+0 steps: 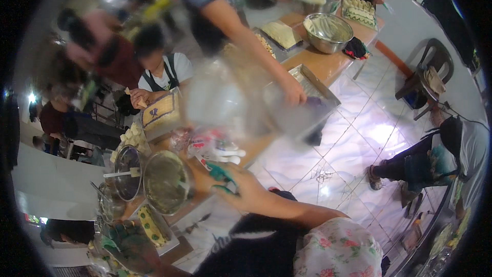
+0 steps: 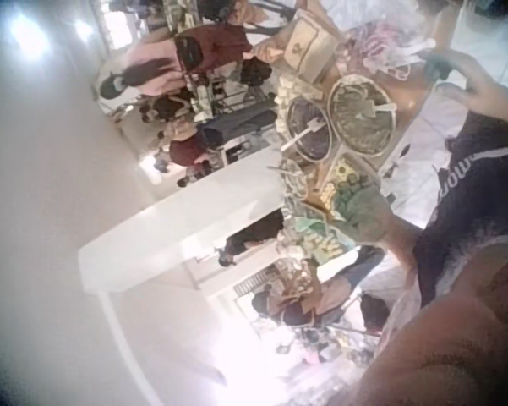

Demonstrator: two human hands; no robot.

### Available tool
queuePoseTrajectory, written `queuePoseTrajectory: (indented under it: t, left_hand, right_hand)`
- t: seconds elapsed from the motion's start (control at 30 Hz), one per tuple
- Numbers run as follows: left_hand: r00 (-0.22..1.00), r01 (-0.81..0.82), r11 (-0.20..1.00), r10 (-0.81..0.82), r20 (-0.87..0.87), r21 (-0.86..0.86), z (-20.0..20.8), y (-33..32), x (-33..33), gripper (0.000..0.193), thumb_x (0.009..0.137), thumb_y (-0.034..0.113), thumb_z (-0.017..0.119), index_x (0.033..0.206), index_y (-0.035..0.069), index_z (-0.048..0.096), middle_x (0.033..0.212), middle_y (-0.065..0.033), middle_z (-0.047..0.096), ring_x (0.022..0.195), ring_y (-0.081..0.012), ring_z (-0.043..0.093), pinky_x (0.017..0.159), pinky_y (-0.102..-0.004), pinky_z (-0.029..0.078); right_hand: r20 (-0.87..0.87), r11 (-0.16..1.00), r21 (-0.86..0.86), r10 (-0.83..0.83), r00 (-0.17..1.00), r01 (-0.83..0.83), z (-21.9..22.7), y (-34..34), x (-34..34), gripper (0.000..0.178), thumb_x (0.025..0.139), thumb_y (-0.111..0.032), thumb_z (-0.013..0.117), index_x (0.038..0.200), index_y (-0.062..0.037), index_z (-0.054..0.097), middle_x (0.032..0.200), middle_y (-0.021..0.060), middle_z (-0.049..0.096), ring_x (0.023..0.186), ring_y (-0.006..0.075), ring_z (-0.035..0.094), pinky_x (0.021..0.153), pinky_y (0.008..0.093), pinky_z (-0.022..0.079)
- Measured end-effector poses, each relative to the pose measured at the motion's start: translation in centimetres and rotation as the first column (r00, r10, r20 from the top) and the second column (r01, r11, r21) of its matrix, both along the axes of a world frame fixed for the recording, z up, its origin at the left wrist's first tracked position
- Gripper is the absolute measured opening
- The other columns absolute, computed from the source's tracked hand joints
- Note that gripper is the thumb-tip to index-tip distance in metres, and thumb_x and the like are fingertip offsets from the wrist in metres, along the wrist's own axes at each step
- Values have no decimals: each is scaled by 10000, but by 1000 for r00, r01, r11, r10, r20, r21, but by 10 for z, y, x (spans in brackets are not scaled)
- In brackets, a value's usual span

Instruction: The person uses a piping bag to apply a blue substance onto several items on a tray and then stirs a mixture in a bowl with a spatula.

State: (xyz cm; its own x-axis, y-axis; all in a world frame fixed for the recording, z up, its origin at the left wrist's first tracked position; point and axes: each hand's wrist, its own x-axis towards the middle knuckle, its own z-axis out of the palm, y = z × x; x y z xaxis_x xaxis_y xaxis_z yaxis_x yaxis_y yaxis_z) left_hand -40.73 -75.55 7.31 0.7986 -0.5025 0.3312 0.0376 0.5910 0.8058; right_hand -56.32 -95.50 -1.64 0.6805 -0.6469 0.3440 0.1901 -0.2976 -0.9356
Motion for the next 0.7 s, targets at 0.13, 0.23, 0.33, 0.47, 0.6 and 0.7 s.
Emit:
queuePoseTrajectory:
  t: [0.13, 0.23, 0.33, 0.47, 0.6, 0.7]
  left_hand:
    - [1000, -25, 1000, 25, -9, 19, 4, -3, -3, 405, 877, 422, 311, 984, 118, 556, 1006, -74, 576, 940, -228, 521, 782, -377, 409]
    - [976, 217, 970, -216, 16, -113, 5, -2, -1, 460, 886, 370, 326, 1072, -17, 492, 1101, -148, 498, 999, -266, 470, 920, -430, 308]
    - [978, 211, 971, -208, 34, -111, 7, -3, -3, 460, 885, 367, 330, 1072, -21, 491, 1095, -155, 498, 997, -277, 472, 924, -438, 312]
    - [977, 214, 967, -215, 13, -139, 1, 7, 6, 454, 888, 355, 322, 1072, -24, 492, 1134, -162, 479, 996, -293, 477, 922, -453, 317]
    - [978, 207, 967, -210, -3, -146, -2, 13, 10, 450, 889, 345, 317, 1081, -24, 487, 1141, -166, 483, 1012, -298, 477, 937, -461, 302]
    - [994, -80, 996, 77, -81, -27, 3, 3, 0, 432, 875, 436, 299, 1015, 103, 534, 994, -74, 577, 931, -242, 528, 797, -405, 401]
  right_hand:
    - [-21, 1000, -11, -19, 1000, 18, 1, 0, -1, 497, 737, -57, 601, 1192, -26, 404, 911, 110, 540, 775, 183, 535, 706, 280, 434]
    - [-15, 1000, -6, 18, 1000, -18, -4, 2, 1, 495, 740, -60, 600, 1190, -17, 400, 924, 117, 546, 791, 190, 541, 721, 287, 431]
    - [-45, 999, -7, 36, 998, -36, -2, 4, 3, 495, 742, -65, 600, 1189, -8, 395, 948, 127, 551, 814, 199, 546, 735, 295, 428]
    - [-48, 997, 25, 78, 996, -77, -4, 6, 7, 499, 742, -68, 600, 1191, -6, 391, 965, 133, 553, 836, 208, 549, 747, 299, 426]
    - [-52, 995, 7, 100, 994, -99, -2, 7, 11, 492, 742, -67, 599, 1186, -5, 397, 967, 136, 550, 852, 215, 551, 755, 300, 425]
    - [-64, 994, -2, 110, 992, -110, -3, 9, 14, 483, 741, -65, 599, 1179, -4, 404, 968, 137, 547, 850, 217, 551, 752, 298, 425]
